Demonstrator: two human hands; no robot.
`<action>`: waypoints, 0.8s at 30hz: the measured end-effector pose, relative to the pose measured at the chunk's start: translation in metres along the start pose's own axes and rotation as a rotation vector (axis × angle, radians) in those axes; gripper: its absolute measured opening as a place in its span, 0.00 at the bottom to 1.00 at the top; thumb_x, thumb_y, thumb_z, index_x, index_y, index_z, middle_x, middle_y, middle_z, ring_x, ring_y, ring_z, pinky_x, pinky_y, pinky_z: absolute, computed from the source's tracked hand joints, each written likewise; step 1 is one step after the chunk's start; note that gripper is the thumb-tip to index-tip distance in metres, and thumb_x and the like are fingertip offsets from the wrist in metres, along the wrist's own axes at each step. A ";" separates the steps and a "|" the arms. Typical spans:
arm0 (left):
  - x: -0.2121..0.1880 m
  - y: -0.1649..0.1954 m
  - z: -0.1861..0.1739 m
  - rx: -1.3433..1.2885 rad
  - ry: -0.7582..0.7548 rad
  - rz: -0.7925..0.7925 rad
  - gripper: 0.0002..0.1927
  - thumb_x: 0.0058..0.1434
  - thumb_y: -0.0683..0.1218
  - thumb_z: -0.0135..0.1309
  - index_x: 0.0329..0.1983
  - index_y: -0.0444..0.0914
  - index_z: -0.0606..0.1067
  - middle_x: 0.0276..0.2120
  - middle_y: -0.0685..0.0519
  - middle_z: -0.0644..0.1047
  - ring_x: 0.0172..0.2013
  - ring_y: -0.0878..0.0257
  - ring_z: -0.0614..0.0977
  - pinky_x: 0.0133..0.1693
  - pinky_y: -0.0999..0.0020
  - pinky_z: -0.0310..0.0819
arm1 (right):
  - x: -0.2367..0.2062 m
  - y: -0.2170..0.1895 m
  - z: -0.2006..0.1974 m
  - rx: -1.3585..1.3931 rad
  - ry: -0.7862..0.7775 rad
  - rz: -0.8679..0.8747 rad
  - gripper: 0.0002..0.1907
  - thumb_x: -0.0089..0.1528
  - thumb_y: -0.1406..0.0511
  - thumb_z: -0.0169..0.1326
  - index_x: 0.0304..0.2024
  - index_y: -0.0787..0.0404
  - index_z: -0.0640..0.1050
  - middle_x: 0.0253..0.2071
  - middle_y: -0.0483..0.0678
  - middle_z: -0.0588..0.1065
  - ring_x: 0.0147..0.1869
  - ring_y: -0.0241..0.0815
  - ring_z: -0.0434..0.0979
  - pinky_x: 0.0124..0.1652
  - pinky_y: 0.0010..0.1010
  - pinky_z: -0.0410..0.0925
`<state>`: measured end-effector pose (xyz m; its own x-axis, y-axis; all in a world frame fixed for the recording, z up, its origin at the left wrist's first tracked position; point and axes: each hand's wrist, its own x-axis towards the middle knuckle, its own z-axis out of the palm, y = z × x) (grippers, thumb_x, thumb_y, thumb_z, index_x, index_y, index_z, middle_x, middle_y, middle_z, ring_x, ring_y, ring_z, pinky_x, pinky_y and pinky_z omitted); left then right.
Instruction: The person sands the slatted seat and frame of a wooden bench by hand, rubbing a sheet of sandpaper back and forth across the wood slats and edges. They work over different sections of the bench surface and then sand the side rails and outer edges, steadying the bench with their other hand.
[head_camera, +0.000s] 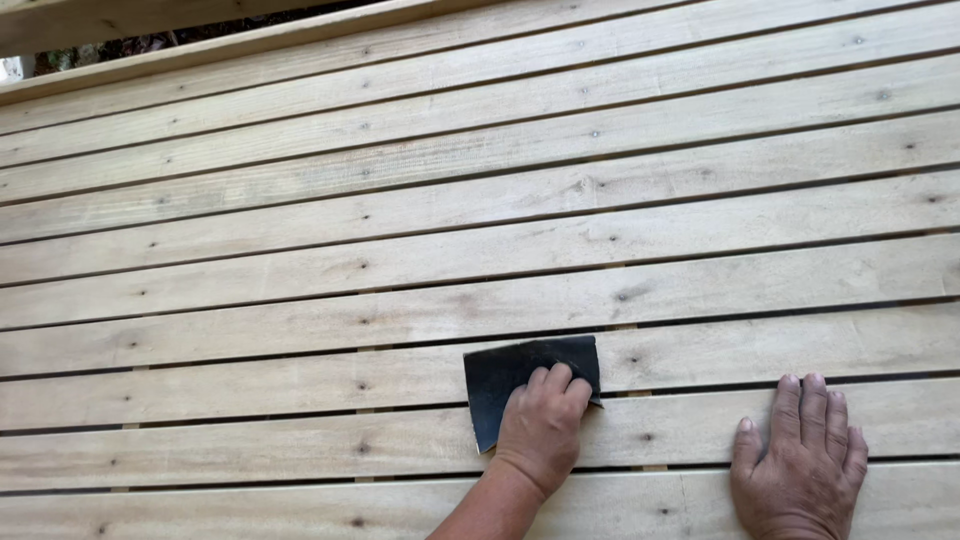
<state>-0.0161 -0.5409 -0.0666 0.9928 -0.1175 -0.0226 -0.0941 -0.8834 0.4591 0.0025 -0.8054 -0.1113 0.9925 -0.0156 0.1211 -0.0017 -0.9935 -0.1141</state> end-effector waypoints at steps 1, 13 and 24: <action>-0.001 -0.002 0.000 -0.029 0.020 0.035 0.04 0.56 0.37 0.52 0.32 0.39 0.75 0.38 0.49 0.73 0.40 0.53 0.77 0.38 0.59 0.75 | 0.000 -0.001 0.000 0.004 0.018 0.001 0.39 0.65 0.46 0.30 0.75 0.55 0.52 0.78 0.53 0.47 0.82 0.48 0.38 0.74 0.49 0.33; -0.014 -0.041 -0.024 -0.016 -0.026 -0.091 0.07 0.58 0.37 0.54 0.33 0.44 0.78 0.30 0.54 0.74 0.32 0.58 0.79 0.32 0.63 0.78 | -0.004 -0.005 0.004 -0.001 0.003 -0.012 0.39 0.66 0.47 0.28 0.76 0.56 0.51 0.79 0.55 0.47 0.83 0.50 0.38 0.75 0.49 0.33; 0.037 0.016 0.008 -0.065 -0.211 0.002 0.03 0.61 0.45 0.58 0.34 0.44 0.82 0.32 0.53 0.77 0.35 0.59 0.82 0.38 0.61 0.81 | -0.011 -0.054 0.023 -0.005 -0.010 0.135 0.44 0.66 0.50 0.33 0.76 0.72 0.48 0.79 0.67 0.43 0.83 0.62 0.36 0.72 0.53 0.32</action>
<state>0.0189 -0.5627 -0.0670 0.9544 -0.2181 -0.2039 -0.0848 -0.8528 0.5152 -0.0059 -0.7493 -0.1292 0.9844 -0.1476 0.0954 -0.1354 -0.9830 -0.1237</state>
